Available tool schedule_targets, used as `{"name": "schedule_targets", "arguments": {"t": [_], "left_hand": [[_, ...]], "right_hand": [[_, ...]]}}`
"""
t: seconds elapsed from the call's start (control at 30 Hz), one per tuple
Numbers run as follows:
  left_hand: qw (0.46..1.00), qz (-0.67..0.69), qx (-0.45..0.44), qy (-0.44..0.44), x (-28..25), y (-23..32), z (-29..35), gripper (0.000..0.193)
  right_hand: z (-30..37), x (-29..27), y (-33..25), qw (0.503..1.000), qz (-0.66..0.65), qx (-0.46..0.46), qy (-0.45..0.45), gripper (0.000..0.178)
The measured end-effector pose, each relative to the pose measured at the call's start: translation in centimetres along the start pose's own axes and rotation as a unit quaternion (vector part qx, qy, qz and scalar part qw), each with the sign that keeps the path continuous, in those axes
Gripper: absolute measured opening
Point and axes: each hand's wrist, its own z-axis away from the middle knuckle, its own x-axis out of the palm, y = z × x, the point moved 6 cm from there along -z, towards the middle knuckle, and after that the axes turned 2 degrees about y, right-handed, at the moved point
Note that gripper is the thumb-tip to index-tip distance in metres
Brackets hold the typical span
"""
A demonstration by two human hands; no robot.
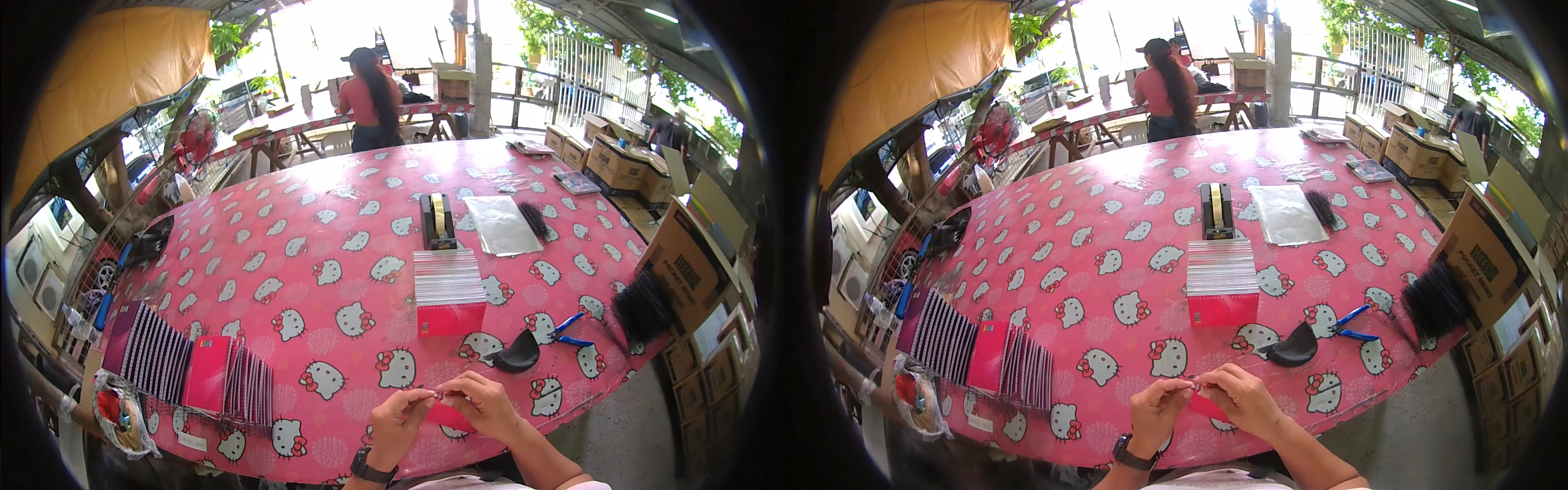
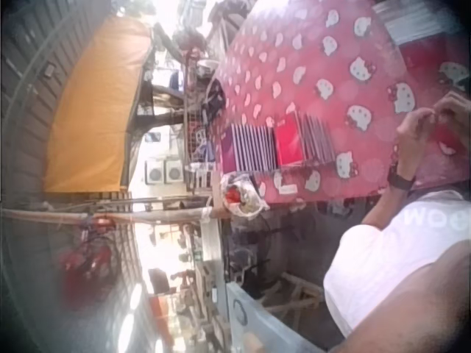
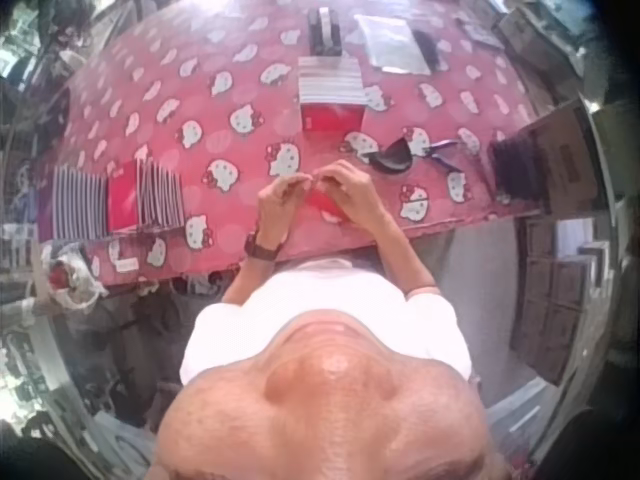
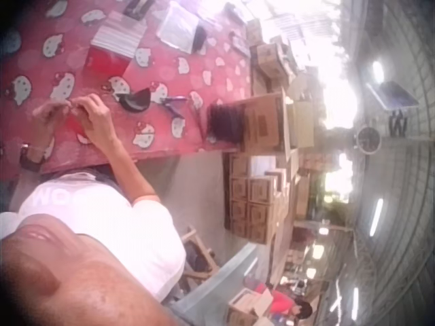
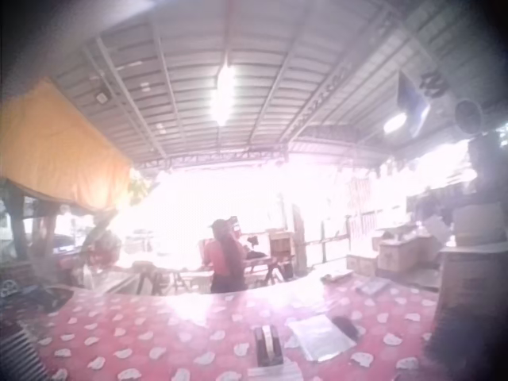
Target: The person repeatedly picks up a pink notebook and a black spiral binding, inserts the binding into the notebook spine, and places the finished unit on a growing stack. The person works at a table with a Hello Kitty tablecloth in an open-air workshop.
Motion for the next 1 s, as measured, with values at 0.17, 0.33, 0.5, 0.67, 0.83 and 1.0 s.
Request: {"name": "schedule_targets", "arguments": {"t": [0.17,0.33,0.5,0.67,0.83,1.0], "left_hand": [[0.999,0.035,0.014,0.021,0.0,0.5,0.3,0.010],[0.999,0.005,0.035,0.024,0.0,1.3,0.6,0.008],[0.997,-0.036,0.061,0.010,0.2,2.3,0.9,0.011],[0.991,-0.071,0.109,0.006,-0.5,3.4,1.4,0.011],[0.989,-0.072,0.127,0.034,-0.3,3.0,1.2,0.014],[0.979,-0.125,0.141,0.075,-0.9,3.9,1.1,0.015]], "right_hand": [[-0.1,0.1,-1.0,1.000,-0.019,-0.001,0.016,0.023],[-0.3,0.0,-1.4,0.999,-0.032,-0.009,0.010,0.024],[-0.4,0.2,-1.0,0.998,-0.058,-0.004,-0.017,0.024],[-0.6,0.6,-1.4,0.997,-0.034,-0.024,-0.064,0.026],[0.5,1.1,-0.4,0.996,-0.075,0.051,0.009,0.025],[-0.1,2.1,-1.6,0.999,-0.035,0.028,0.007,0.025]]}}
